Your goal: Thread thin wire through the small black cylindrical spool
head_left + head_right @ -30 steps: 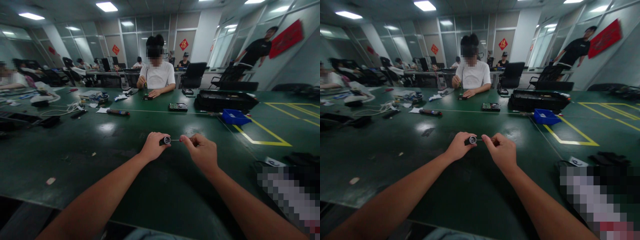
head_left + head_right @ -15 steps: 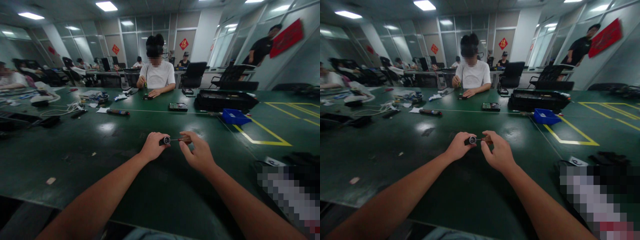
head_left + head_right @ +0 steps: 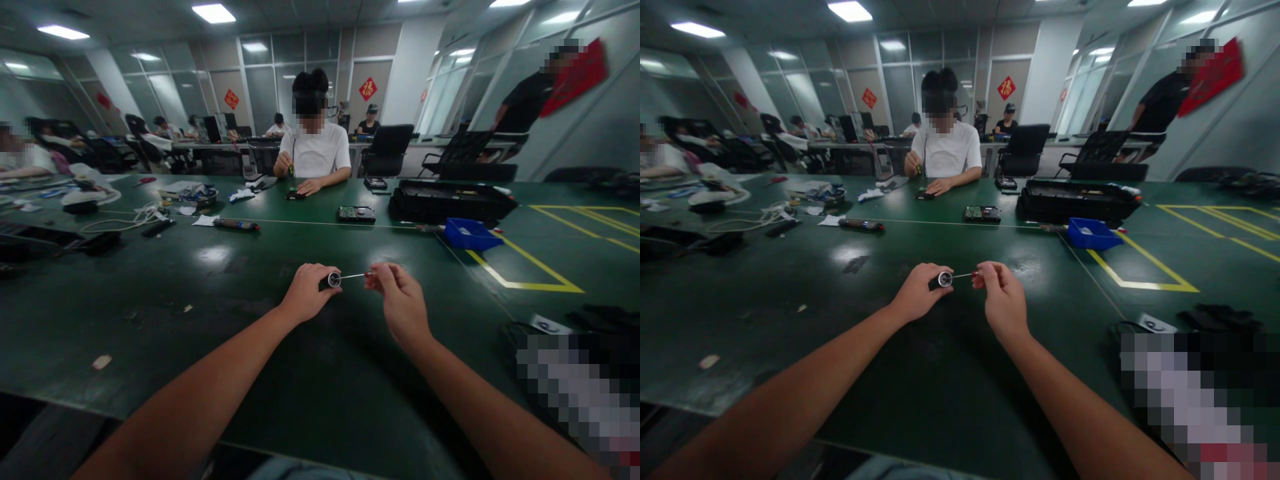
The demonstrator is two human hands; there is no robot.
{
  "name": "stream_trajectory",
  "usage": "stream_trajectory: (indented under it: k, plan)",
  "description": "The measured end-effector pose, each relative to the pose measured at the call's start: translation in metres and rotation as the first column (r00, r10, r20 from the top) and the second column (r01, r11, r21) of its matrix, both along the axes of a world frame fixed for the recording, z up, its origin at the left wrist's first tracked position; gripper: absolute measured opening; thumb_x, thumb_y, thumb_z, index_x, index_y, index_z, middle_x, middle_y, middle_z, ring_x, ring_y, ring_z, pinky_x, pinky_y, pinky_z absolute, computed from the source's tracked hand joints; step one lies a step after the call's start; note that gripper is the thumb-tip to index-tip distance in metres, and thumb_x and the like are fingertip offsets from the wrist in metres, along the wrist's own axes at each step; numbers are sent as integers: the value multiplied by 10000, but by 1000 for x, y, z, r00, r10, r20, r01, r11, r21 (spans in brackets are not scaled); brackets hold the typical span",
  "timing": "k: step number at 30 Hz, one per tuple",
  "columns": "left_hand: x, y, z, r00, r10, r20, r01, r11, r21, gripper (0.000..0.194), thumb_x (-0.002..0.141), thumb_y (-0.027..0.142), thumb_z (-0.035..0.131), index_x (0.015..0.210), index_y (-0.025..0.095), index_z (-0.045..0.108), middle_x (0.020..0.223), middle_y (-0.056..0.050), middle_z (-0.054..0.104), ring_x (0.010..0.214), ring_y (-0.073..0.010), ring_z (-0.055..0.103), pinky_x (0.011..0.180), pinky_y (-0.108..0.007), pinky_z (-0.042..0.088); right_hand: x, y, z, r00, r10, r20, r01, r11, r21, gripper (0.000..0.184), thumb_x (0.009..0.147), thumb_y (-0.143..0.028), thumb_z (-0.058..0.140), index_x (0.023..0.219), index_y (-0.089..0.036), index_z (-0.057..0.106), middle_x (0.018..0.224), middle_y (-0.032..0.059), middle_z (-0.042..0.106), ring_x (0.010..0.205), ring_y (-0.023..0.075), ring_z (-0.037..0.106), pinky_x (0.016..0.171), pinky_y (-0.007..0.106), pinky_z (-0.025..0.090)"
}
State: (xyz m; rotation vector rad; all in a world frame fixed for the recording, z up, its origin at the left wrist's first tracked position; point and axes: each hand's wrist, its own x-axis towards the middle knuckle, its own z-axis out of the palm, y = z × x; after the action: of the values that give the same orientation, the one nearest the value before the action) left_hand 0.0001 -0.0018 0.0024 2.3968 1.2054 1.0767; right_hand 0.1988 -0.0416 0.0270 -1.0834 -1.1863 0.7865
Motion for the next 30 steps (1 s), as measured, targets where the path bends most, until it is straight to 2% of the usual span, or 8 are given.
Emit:
stream_trajectory:
  k: [1, 3, 6, 8, 11, 16, 24, 30]
  plan:
    - [0, -1, 2, 1000, -24, -8, 24, 1000, 14, 280, 862, 297, 756, 1126, 234, 686, 1092, -22, 726, 1020, -228, 627, 947, -404, 429, 2, 4, -2, 994, -14, -104, 10, 999, -41, 280, 905, -481, 610, 921, -207, 665, 819, 40, 690, 709, 180, 649, 701, 349, 549]
    - [1, -2, 4, 999, -36, -32, 37, 999, 32, 251, 878, 315, 738, 1111, 238, 683, 1087, -22, 727, 1026, -234, 625, 945, -408, 421, 7, 10, -4, 967, 6, -253, -51, 984, -171, 278, 880, -484, 630, 863, -207, 649, 743, 26, 652, 649, 175, 625, 619, 329, 543]
    - [2, -2, 4, 998, -20, -61, 21, 1000, 23, 284, 864, 325, 752, 1123, 233, 679, 1084, -24, 726, 1027, -240, 622, 949, -413, 418, 11, 15, -6, 952, -49, -303, -13, 980, -197, 264, 862, -470, 655, 827, -209, 639, 709, 14, 631, 618, 160, 602, 575, 299, 524]
    - [2, -1, 2, 997, -7, -74, 7, 1000, 8, 303, 858, 340, 758, 1131, 235, 679, 1075, -26, 726, 1022, -240, 621, 954, -418, 417, 10, 13, -5, 968, -81, -237, 53, 991, -124, 248, 872, -456, 654, 849, -210, 646, 743, 14, 648, 644, 153, 609, 607, 296, 524]
    - [2, 0, 0, 997, 12, -81, -12, 1000, 0, 313, 851, 365, 762, 1129, 244, 684, 1057, -26, 725, 1010, -243, 619, 950, -419, 419, 5, 6, -1, 996, -75, -42, 75, 997, -16, 244, 914, -451, 613, 896, -210, 649, 778, 17, 668, 682, 160, 624, 674, 321, 522]
    - [2, -2, 1, 997, 5, -78, -5, 1000, -3, 304, 847, 362, 765, 1120, 250, 690, 1060, -29, 728, 1012, -246, 623, 948, -420, 423, 1, -3, 4, 973, -92, 212, 79, 994, 69, 263, 969, -449, 540, 940, -205, 635, 790, 30, 680, 713, 180, 639, 709, 352, 519]
    - [1, -1, 0, 997, -1, -76, -1, 1000, -20, 326, 853, 362, 761, 1147, 244, 686, 1066, -29, 731, 1013, -244, 625, 950, -422, 427, 1, -6, 2, 938, -148, 314, 118, 987, 111, 284, 994, -463, 502, 1004, -209, 629, 844, 48, 707, 753, 198, 673, 727, 369, 529]
    - [1, -2, 1, 997, 5, -76, -7, 1000, -23, 306, 855, 353, 757, 1134, 246, 691, 1068, -29, 732, 1009, -249, 632, 946, -431, 432, 1, -10, 8, 918, -132, 373, 96, 989, 114, 315, 948, -515, 575, 943, -212, 661, 816, 53, 739, 747, 210, 696, 697, 350, 514]
